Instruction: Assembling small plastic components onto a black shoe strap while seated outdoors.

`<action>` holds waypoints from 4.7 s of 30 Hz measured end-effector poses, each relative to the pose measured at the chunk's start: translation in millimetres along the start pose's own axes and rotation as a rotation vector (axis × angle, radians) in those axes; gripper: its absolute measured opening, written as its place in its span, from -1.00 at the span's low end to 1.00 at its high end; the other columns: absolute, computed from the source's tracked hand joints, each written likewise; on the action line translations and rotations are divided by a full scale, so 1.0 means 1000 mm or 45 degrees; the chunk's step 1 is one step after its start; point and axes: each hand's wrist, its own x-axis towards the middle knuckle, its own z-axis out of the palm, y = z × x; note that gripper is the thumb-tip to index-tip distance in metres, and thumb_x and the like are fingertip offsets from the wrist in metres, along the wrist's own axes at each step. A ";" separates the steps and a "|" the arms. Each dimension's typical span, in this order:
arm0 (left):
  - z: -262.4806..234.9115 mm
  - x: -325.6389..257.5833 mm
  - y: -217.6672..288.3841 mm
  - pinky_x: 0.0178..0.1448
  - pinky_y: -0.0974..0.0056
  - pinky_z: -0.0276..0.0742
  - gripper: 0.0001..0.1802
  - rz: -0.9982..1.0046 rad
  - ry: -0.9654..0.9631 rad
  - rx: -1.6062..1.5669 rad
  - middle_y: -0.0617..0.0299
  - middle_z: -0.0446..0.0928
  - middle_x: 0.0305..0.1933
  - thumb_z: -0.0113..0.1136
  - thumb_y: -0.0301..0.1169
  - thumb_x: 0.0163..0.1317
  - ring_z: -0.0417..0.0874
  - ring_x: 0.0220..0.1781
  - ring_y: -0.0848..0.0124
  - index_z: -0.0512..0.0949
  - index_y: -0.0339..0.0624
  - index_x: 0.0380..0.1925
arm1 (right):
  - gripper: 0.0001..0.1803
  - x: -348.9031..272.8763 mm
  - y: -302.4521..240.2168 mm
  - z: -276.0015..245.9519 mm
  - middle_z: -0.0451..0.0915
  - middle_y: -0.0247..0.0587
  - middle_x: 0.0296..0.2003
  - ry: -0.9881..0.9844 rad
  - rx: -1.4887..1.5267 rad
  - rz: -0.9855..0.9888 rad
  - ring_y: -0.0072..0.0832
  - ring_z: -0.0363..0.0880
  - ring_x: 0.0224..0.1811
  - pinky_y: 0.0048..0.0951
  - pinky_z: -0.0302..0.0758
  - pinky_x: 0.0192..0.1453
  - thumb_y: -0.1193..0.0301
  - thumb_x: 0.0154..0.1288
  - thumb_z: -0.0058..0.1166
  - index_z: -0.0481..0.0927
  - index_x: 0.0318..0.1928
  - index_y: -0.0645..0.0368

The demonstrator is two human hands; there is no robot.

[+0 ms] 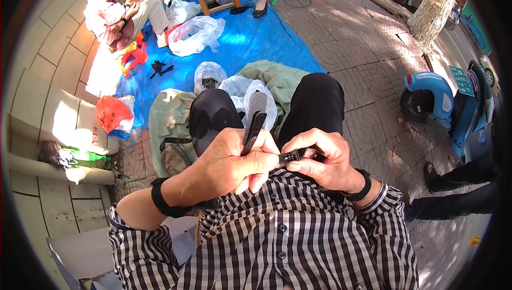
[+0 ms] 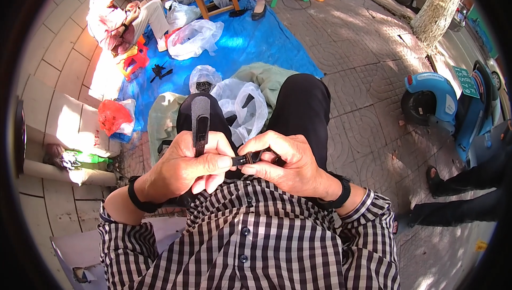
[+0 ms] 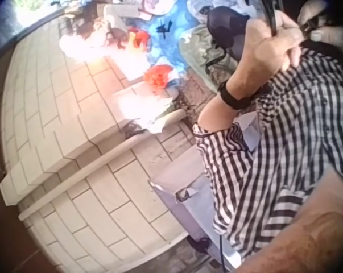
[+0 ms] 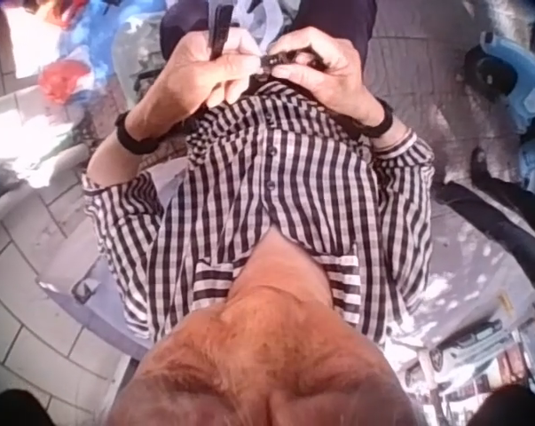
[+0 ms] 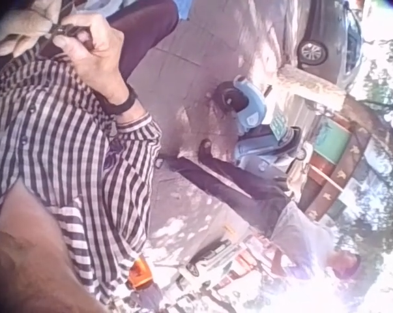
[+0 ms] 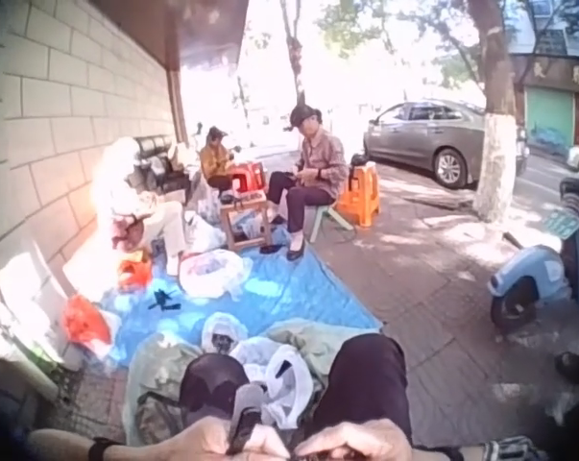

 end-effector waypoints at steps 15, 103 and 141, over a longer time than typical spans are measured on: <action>0.001 0.003 0.003 -0.66 0.53 0.19 -0.80 0.064 0.028 0.016 0.26 0.46 -0.67 0.03 -0.38 0.30 0.36 -0.74 0.65 0.49 -0.26 -0.45 | -0.78 0.003 -0.003 0.001 0.58 -0.40 -0.51 0.053 0.247 0.073 -0.85 0.42 -0.58 -0.73 0.31 -0.54 0.52 0.17 0.20 0.53 -0.15 0.24; 0.020 0.012 -0.058 -0.51 0.39 0.32 -0.79 0.248 0.312 0.408 0.33 0.43 -0.69 0.07 -0.47 0.16 0.39 -0.56 0.65 0.45 -0.28 -0.64 | -0.61 0.004 0.042 -0.017 0.58 -0.44 -0.37 -0.502 0.788 0.826 -0.81 0.09 -0.64 -0.74 0.03 -0.58 0.15 0.40 -0.10 0.57 -0.14 0.25; -0.004 0.016 -0.081 -0.62 0.48 0.20 -0.68 0.063 0.086 0.094 0.32 0.47 -0.74 0.06 -0.33 0.18 0.37 -0.74 0.59 0.53 -0.17 -0.72 | -0.95 -0.002 0.038 0.008 0.53 -0.40 -0.43 -0.385 0.226 0.695 -0.67 0.44 -0.37 -0.61 0.40 -0.29 0.57 0.21 0.08 0.54 -0.31 0.29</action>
